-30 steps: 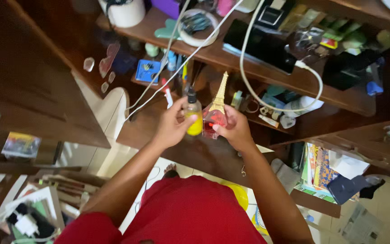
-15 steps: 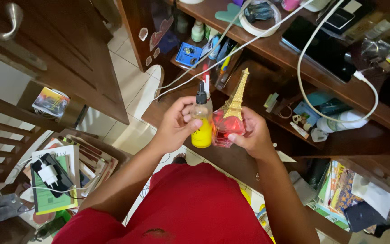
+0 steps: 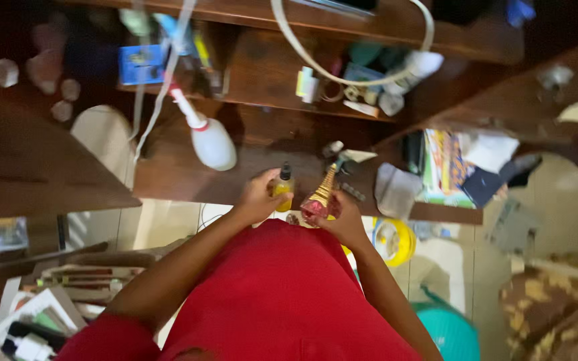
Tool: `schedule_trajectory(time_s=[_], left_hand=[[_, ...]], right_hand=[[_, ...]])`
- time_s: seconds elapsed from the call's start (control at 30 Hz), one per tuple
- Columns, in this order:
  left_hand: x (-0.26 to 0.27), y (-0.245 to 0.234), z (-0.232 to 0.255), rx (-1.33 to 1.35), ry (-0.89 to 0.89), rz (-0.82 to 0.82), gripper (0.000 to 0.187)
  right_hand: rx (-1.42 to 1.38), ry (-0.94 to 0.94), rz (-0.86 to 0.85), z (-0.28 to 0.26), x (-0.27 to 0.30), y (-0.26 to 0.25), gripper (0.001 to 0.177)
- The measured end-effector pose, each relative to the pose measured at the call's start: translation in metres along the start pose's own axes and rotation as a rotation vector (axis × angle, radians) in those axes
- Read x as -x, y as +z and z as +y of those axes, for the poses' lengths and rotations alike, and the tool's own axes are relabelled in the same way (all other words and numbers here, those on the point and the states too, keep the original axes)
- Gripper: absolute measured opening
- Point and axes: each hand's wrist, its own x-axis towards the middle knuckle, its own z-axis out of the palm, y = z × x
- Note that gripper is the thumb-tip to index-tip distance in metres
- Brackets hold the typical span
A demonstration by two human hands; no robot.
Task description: The person cleans a cluttered wooden desk by spraying a cleaning solution and wiping the surface with a cloth. They move various items including a pen holder, bottles, and small objects to access the surface, then return them after wiping.
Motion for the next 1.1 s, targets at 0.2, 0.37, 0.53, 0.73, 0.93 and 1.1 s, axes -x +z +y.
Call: schedule_trajectory(time_s=[0.2, 0.37, 0.53, 0.73, 0.93, 1.1], left_hand=[[-0.060, 0.052, -0.031, -0.227, 0.004, -0.074, 0.051], [-0.099, 0.083, -0.050, -0.278, 0.351, 0.035, 0.056], [-0.116, 0.104, -0.063, -0.309, 0.208, 0.063, 0.056], [-0.112, 0.105, -0.067, -0.315, 0.159, 0.048, 0.060], [-0.102, 0.094, -0.067, -0.336, 0.107, 0.024, 0.078], [-0.074, 0.071, -0.075, -0.314, 0.213, 0.057, 0.076]], right_hand=[[0.303, -0.062, 0.424, 0.046, 0.029, -0.053, 0.061], [0.384, -0.143, 0.622, 0.065, 0.010, -0.100, 0.050], [0.532, -0.188, 0.753, 0.065, -0.031, -0.121, 0.054], [0.627, -0.127, 0.685, 0.065, -0.065, -0.127, 0.055], [0.668, -0.038, 0.615, 0.098, -0.086, -0.126, 0.084], [0.719, -0.097, 0.609, 0.121, -0.090, -0.127, 0.079]])
